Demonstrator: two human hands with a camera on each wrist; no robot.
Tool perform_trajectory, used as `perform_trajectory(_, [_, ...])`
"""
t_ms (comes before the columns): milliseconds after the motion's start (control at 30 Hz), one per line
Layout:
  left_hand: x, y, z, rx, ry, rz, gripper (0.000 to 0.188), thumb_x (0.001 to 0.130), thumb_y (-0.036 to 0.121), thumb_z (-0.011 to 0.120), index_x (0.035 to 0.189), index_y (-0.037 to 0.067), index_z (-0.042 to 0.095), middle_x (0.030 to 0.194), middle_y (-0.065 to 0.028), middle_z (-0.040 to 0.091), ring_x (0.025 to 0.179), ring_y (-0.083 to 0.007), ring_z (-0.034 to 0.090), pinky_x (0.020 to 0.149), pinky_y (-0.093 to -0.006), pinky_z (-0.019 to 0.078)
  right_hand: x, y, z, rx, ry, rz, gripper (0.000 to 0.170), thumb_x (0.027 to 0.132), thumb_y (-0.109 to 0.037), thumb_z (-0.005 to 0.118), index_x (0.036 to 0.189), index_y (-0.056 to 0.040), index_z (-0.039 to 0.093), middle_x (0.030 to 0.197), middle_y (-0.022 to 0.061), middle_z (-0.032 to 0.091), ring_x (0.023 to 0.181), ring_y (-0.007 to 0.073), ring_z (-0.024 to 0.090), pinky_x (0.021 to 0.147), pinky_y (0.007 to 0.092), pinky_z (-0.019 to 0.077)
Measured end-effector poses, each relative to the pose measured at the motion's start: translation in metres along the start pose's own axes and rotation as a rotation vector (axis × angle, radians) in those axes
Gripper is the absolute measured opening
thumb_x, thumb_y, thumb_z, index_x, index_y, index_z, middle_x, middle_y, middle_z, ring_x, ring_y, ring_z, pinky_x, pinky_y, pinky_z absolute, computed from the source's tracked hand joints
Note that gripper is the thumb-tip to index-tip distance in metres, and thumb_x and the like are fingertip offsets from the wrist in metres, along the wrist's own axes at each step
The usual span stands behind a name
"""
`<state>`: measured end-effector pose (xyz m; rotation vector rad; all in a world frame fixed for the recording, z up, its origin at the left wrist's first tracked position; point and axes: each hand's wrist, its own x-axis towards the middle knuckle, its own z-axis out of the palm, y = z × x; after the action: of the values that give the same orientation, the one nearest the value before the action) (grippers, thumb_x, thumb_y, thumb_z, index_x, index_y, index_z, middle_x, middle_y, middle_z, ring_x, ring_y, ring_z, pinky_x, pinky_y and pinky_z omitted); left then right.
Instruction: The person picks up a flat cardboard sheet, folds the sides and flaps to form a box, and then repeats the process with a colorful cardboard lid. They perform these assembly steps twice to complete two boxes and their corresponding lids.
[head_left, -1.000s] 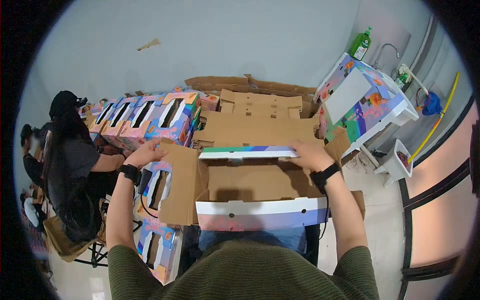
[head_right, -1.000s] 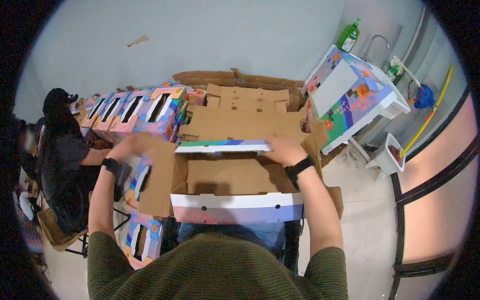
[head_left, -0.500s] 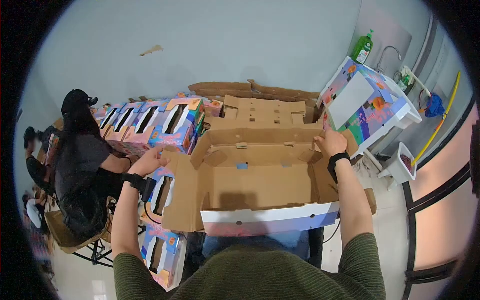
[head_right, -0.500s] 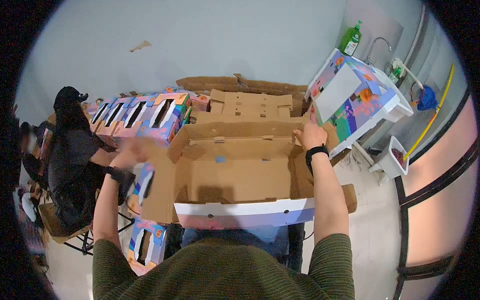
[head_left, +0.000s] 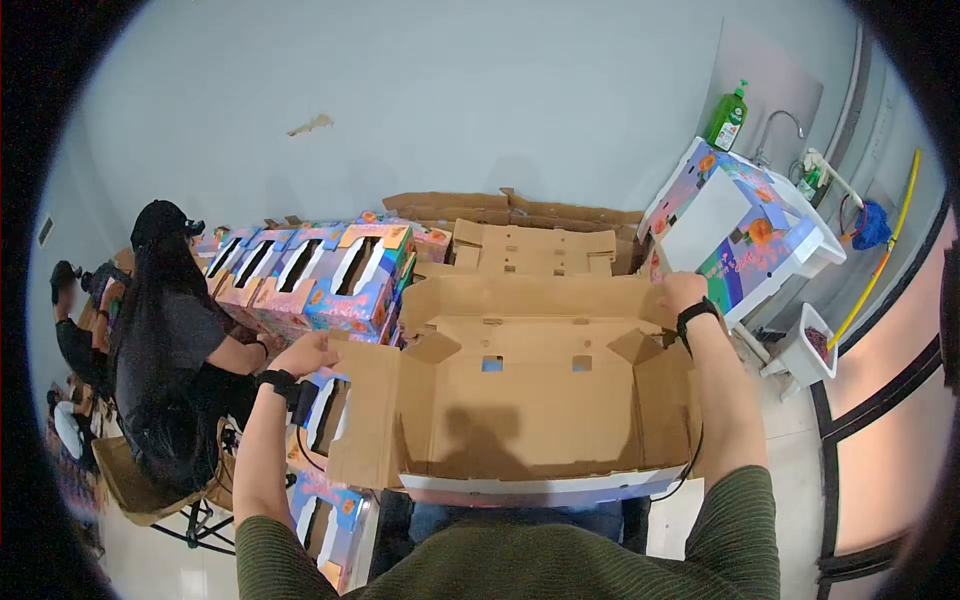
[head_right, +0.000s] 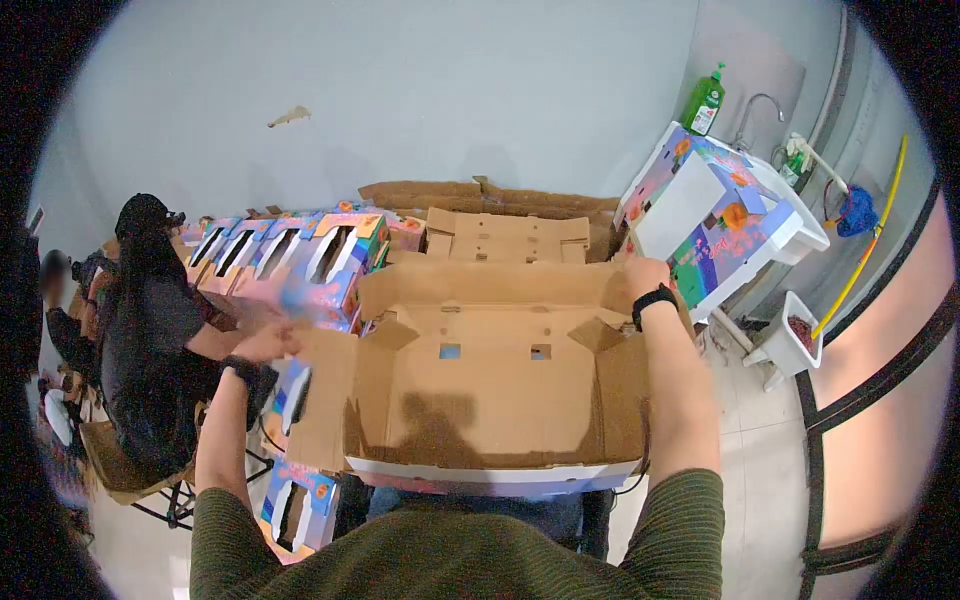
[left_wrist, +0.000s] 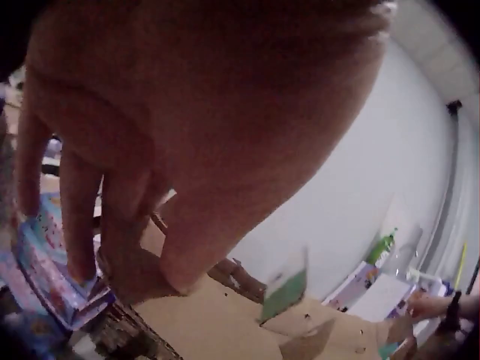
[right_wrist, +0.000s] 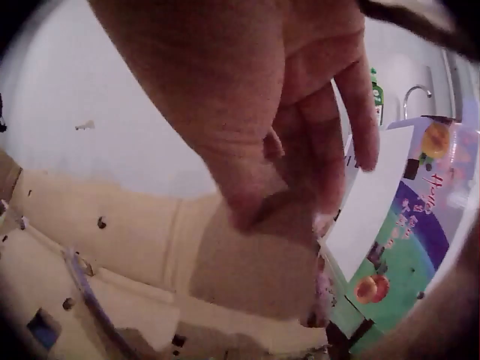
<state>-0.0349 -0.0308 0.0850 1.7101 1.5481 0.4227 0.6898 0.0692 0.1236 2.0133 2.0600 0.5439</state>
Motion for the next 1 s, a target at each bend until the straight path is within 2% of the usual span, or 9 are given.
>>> perform_trajectory(67, [0.014,-0.019,-0.001,0.154,0.056,0.038,0.057,0.092,0.023,0.073,0.139,0.000,0.050,0.108,-0.0129,0.073,0.094,-0.0300,0.071,0.080,-0.0408,0.0566,0.003,-0.002,0.012,0.027,0.125,0.098,0.033,0.089,-0.037,0.069,0.107,-0.0105,0.074,0.096,0.0138,0.075,0.091,0.0324,0.073,0.077,0.0446,0.0575])
perform_trajectory(133, [0.003,0.027,0.000,0.543,0.131,0.010,0.060,0.090,0.022,0.072,0.141,0.001,0.047,0.108,-0.0183,0.073,0.094,-0.0388,0.071,0.082,-0.0443,0.0565,-0.004,-0.009,0.019,0.002,0.205,0.083,0.029,0.093,-0.029,0.062,0.113,-0.0101,0.073,0.103,0.0124,0.073,0.098,0.0311,0.071,0.081,0.0450,0.0566])
perform_trajectory(167, [-0.010,0.066,0.004,0.656,0.149,-0.068,0.059,0.087,0.023,0.072,0.138,0.004,0.048,0.120,-0.0216,0.068,0.110,-0.0426,0.066,0.088,-0.0538,0.0531,-0.010,-0.012,0.016,-0.040,0.228,0.023,0.030,0.095,-0.026,0.059,0.117,-0.0098,0.071,0.109,0.0120,0.071,0.103,0.0306,0.069,0.085,0.0464,0.0553])
perform_trajectory(267, [0.003,0.085,0.024,1.131,0.518,0.132,0.053,0.087,0.026,0.073,0.132,0.007,0.053,0.132,-0.0173,0.062,0.125,-0.0342,0.059,0.095,-0.0583,0.0474,-0.037,-0.039,0.000,-0.141,0.189,-0.095,0.031,0.096,-0.022,0.056,0.122,-0.0115,0.068,0.126,0.0119,0.064,0.119,0.0299,0.061,0.096,0.0503,0.0501])
perform_trajectory(367, [-0.006,0.129,0.042,1.333,0.592,0.431,0.054,0.086,0.030,0.074,0.132,0.009,0.055,0.139,-0.0127,0.056,0.135,-0.0287,0.051,0.102,-0.0597,0.0411,-0.062,-0.056,-0.009,0.062,0.086,-0.366,0.032,0.096,-0.023,0.055,0.125,-0.0156,0.066,0.131,0.0129,0.062,0.124,0.0320,0.058,0.100,0.0530,0.0477])
perform_trajectory(567, [-0.011,0.212,0.090,0.956,-0.218,0.574,0.055,0.091,0.034,0.069,0.140,0.012,0.056,0.143,-0.0116,0.056,0.140,-0.0290,0.045,0.108,-0.0563,0.0387,-0.098,-0.072,-0.030,0.287,0.086,-0.469,0.034,0.094,-0.019,0.056,0.126,-0.0220,0.066,0.136,0.0124,0.059,0.125,0.0350,0.057,0.103,0.0513,0.0473])
perform_trajectory(667, [0.016,0.202,0.114,0.999,-0.388,0.513,0.060,0.092,0.040,0.069,0.143,0.012,0.055,0.147,-0.0122,0.052,0.143,-0.0290,0.043,0.111,-0.0571,0.0365,-0.108,-0.061,-0.023,0.280,0.045,-0.518,0.036,0.092,-0.017,0.057,0.126,-0.0250,0.068,0.141,0.0105,0.056,0.131,0.0341,0.052,0.107,0.0562,0.0434])
perform_trajectory(833, [0.053,0.182,0.125,1.010,-0.420,0.323,0.077,0.083,0.059,0.070,0.142,0.012,0.056,0.150,-0.0109,0.050,0.141,-0.0301,0.045,0.113,-0.0567,0.0366,-0.131,-0.035,-0.011,0.231,-0.116,-0.331,0.039,0.087,-0.025,0.064,0.126,-0.0290,0.069,0.157,0.0039,0.042,0.144,0.0308,0.040,0.111,0.0714,0.0278])
perform_trajectory(1000, [0.067,0.162,0.123,1.040,-0.332,0.131,0.060,0.081,0.056,0.071,0.125,0.016,0.070,0.144,-0.0149,0.054,0.136,-0.0351,0.051,0.111,-0.0647,0.0340,-0.126,-0.018,0.031,0.191,-0.335,-0.189,0.049,0.092,-0.040,0.060,0.139,-0.0257,0.058,0.158,0.0046,0.042,0.141,0.0343,0.045,0.109,0.0664,0.0321])
